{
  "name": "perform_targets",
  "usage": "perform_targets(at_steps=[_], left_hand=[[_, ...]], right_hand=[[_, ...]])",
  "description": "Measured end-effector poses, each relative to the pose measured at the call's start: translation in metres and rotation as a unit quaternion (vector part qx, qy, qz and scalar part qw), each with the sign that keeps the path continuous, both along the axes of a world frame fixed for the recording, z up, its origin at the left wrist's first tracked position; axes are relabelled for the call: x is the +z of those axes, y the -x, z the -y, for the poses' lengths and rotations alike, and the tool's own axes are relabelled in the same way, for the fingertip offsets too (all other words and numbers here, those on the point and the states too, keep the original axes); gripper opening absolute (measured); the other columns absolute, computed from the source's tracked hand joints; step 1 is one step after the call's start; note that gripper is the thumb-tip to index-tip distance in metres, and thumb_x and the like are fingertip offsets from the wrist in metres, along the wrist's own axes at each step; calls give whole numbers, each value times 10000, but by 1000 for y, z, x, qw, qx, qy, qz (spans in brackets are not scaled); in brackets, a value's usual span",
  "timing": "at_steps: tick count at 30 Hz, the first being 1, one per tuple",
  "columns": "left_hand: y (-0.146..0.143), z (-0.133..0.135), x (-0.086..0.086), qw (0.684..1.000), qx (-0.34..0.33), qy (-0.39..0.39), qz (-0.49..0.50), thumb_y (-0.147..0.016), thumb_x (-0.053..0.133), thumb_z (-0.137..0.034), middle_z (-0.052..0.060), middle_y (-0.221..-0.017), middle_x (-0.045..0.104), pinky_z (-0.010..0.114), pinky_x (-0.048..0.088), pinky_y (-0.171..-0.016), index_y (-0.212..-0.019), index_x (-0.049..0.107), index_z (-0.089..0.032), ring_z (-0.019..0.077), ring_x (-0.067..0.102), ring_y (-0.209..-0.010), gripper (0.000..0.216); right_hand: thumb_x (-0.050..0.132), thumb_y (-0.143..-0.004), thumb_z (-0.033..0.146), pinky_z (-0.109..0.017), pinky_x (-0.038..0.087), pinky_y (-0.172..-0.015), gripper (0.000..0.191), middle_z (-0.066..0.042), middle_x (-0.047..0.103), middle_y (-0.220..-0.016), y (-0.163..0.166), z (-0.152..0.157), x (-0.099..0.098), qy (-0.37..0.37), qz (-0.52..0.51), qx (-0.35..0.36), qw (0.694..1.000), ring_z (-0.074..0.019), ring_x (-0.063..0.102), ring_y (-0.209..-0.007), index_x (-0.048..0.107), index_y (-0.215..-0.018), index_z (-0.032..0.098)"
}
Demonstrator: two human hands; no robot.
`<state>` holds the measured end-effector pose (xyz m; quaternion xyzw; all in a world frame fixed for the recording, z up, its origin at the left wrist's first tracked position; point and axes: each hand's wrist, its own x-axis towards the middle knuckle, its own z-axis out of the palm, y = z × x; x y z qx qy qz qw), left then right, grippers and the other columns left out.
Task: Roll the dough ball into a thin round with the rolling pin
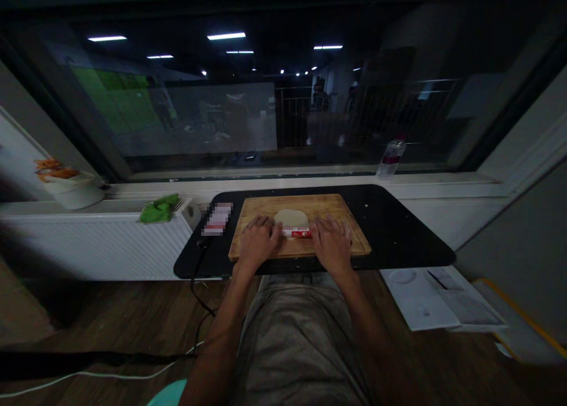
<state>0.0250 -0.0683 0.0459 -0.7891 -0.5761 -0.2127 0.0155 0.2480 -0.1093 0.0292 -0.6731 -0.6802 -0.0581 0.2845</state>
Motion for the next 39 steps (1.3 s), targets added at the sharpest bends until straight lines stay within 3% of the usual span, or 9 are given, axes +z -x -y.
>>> perform_targets(at_steps=[5,19,26,31,39], left_hand=[[-1,1,-3,1000,1,-12,16,-1233,504,-371,118,-1331,848,405,563,-1146,-1205,840,-230,295,735,-1345,366],[-3,8,-1,1000,25,0,-4,-1257,449,-407,133,-1398,843,409,545,-1149,-1248,836,-212,294,757,-1350,434],[-3,8,2,999,38,6,-6,-1268,389,-358,148,-1425,839,391,560,-1140,-1258,840,-197,286,797,-1309,478],[-3,8,5,999,32,4,-13,-1268,383,-352,149,-1362,857,375,590,-1082,-1251,845,-187,290,817,-1252,490],[-3,9,4,1000,16,-10,-3,-1260,420,-344,138,-1347,860,380,584,-1097,-1211,853,-200,292,802,-1268,460]], right_hand=[[348,-1255,352,-623,262,-1391,516,-146,806,-1538,-1,-6,2,2,11,1,1000,-353,577,-1625,820,-1407,211],[359,-1261,295,-585,296,-1403,524,-153,834,-1478,4,-57,37,89,64,10,994,-325,635,-1576,873,-1299,198],[346,-1265,332,-596,252,-1415,536,-164,833,-1476,1,-38,20,49,53,-6,997,-356,597,-1614,853,-1333,173],[312,-1260,353,-573,290,-1382,557,-160,827,-1488,-3,-22,8,12,36,-3,999,-345,590,-1605,839,-1345,193],[307,-1261,350,-560,304,-1382,562,-165,809,-1519,-5,-18,8,27,38,-7,999,-347,592,-1606,832,-1380,190]])
